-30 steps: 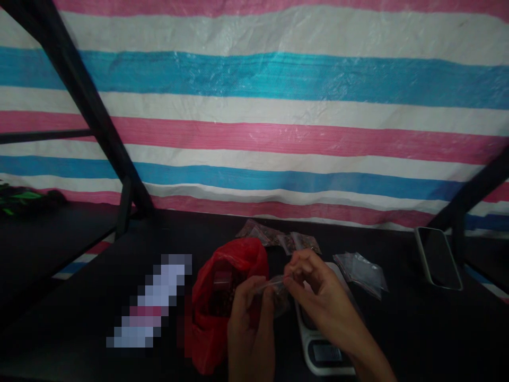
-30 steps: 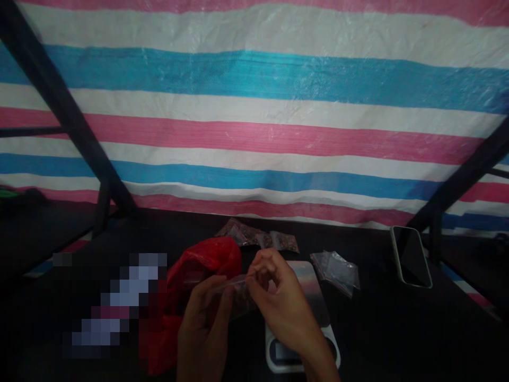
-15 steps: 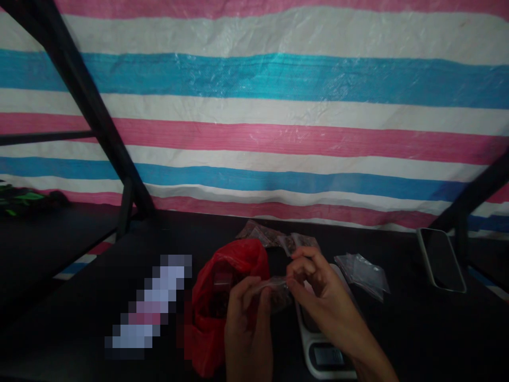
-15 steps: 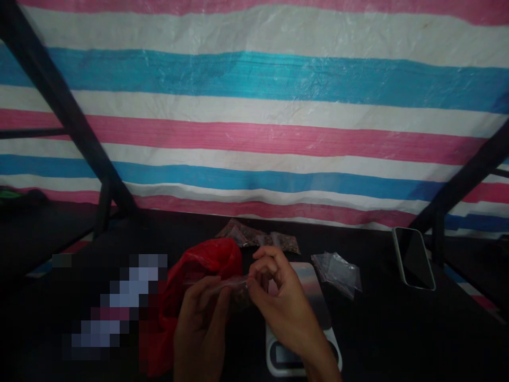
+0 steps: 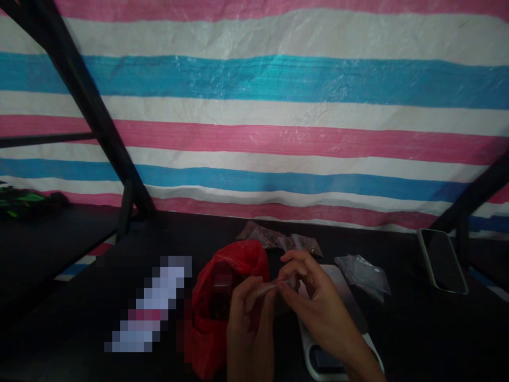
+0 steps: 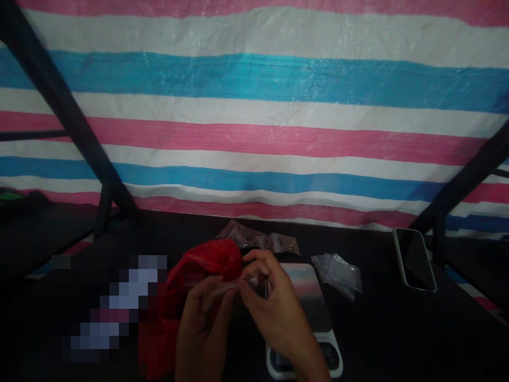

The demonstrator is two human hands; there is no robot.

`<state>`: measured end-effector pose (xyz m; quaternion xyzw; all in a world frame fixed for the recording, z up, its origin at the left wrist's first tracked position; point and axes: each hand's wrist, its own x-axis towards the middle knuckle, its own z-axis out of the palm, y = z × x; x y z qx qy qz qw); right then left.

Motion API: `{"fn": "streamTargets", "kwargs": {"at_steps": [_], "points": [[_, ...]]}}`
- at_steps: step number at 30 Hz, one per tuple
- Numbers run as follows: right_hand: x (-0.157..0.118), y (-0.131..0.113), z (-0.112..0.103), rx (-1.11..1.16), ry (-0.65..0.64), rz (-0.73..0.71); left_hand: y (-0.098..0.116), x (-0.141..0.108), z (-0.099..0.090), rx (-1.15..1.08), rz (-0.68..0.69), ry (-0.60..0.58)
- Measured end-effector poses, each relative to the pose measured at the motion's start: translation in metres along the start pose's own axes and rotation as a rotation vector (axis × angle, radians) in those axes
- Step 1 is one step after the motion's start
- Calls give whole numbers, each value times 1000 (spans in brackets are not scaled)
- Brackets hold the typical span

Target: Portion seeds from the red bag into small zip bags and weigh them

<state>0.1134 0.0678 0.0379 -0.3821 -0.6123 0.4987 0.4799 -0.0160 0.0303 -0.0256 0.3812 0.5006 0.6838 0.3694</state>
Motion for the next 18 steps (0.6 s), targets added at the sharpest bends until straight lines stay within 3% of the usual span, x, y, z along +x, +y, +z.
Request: {"fn": "streamTargets", "kwargs": {"at_steps": [9, 18], "points": [[-1, -2, 1, -78, 29, 12, 9, 6, -4, 68, -47, -112], [2, 2, -1, -17, 52, -18, 9, 9, -10, 79, -7, -81]]}}
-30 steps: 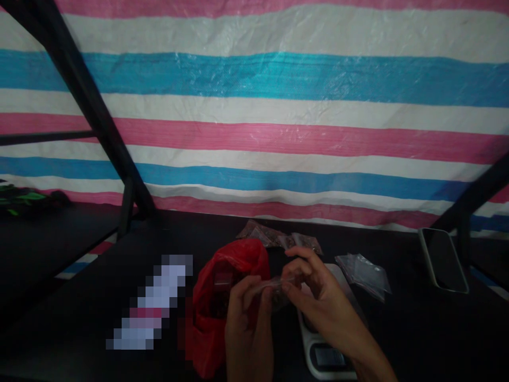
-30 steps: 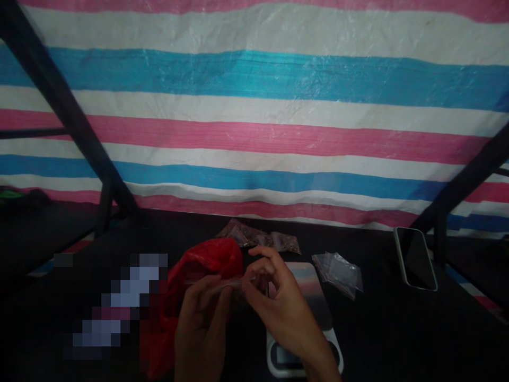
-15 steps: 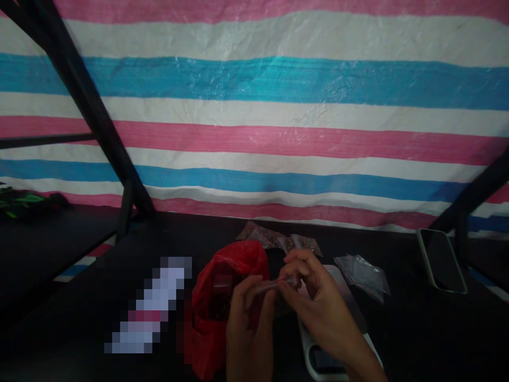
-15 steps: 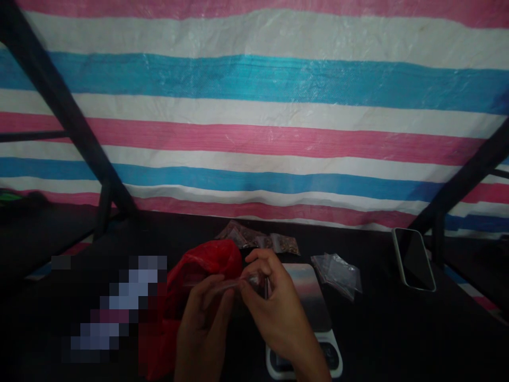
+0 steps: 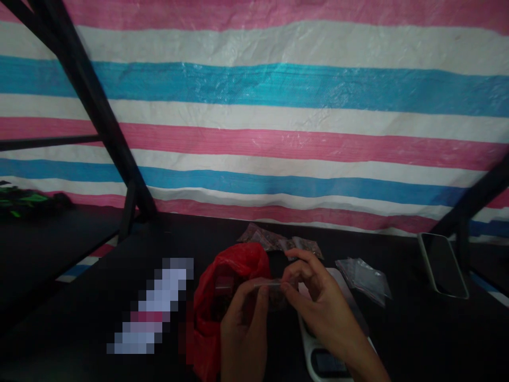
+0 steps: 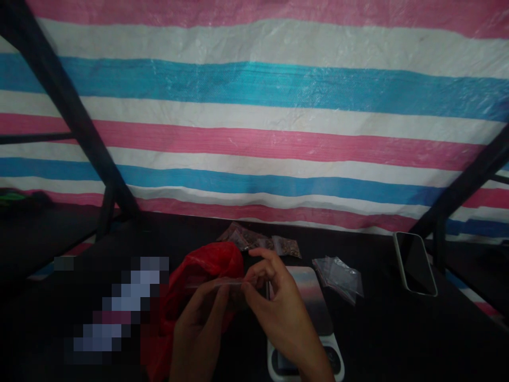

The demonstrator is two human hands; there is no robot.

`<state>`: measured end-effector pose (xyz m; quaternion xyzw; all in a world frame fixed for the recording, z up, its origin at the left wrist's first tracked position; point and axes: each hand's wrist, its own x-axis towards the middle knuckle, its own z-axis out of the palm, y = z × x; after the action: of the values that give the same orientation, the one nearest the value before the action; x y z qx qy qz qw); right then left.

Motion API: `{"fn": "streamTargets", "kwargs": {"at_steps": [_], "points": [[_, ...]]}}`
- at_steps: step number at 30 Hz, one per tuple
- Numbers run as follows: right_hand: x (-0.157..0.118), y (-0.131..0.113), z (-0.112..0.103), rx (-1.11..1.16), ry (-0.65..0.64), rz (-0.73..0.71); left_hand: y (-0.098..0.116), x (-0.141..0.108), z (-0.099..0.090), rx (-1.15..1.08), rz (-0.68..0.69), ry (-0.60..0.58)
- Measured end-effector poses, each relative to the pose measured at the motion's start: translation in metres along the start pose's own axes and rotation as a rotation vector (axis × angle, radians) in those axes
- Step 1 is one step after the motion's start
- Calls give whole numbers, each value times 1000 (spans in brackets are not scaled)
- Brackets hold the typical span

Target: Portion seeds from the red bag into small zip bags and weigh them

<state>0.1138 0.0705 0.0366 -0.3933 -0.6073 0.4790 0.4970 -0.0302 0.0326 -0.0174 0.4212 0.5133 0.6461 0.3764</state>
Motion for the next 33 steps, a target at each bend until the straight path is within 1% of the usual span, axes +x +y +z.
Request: {"fn": "streamTargets", "kwargs": {"at_steps": [5, 9, 13, 18, 21, 25, 28, 29, 31, 32, 33], "points": [[-5, -3, -1, -52, -30, 0, 2, 2, 1, -1, 17, -17], [-7, -5, 1, -77, -72, 18, 3, 0, 3, -9, 60, -35], [-5, -3, 0, -60, -73, 33, 5, -2, 5, 18, 149, -53], [-7, -4, -10, 8, -16, 49, 7, -6, 11, 63, 283, -76], [-9, -8, -14, 42, -14, 96, 7, -9, 12, 128, 287, -102], [-4, -10, -13, 78, -21, 166, 5, -7, 8, 189, 290, -74], [4, -5, -12, 55, 65, 112, -1, -6, 7, 211, 269, -53], [8, -3, -13, 35, 113, 79, -5, -7, 8, 221, 248, -22], [16, 1, -16, 9, 255, 6, -12, -11, 13, 242, 221, 72], [21, 2, -18, 8, 334, -26, -15, -14, 15, 253, 224, 123], [25, 4, -19, 15, 404, -50, -18, -16, 18, 267, 250, 148]]}}
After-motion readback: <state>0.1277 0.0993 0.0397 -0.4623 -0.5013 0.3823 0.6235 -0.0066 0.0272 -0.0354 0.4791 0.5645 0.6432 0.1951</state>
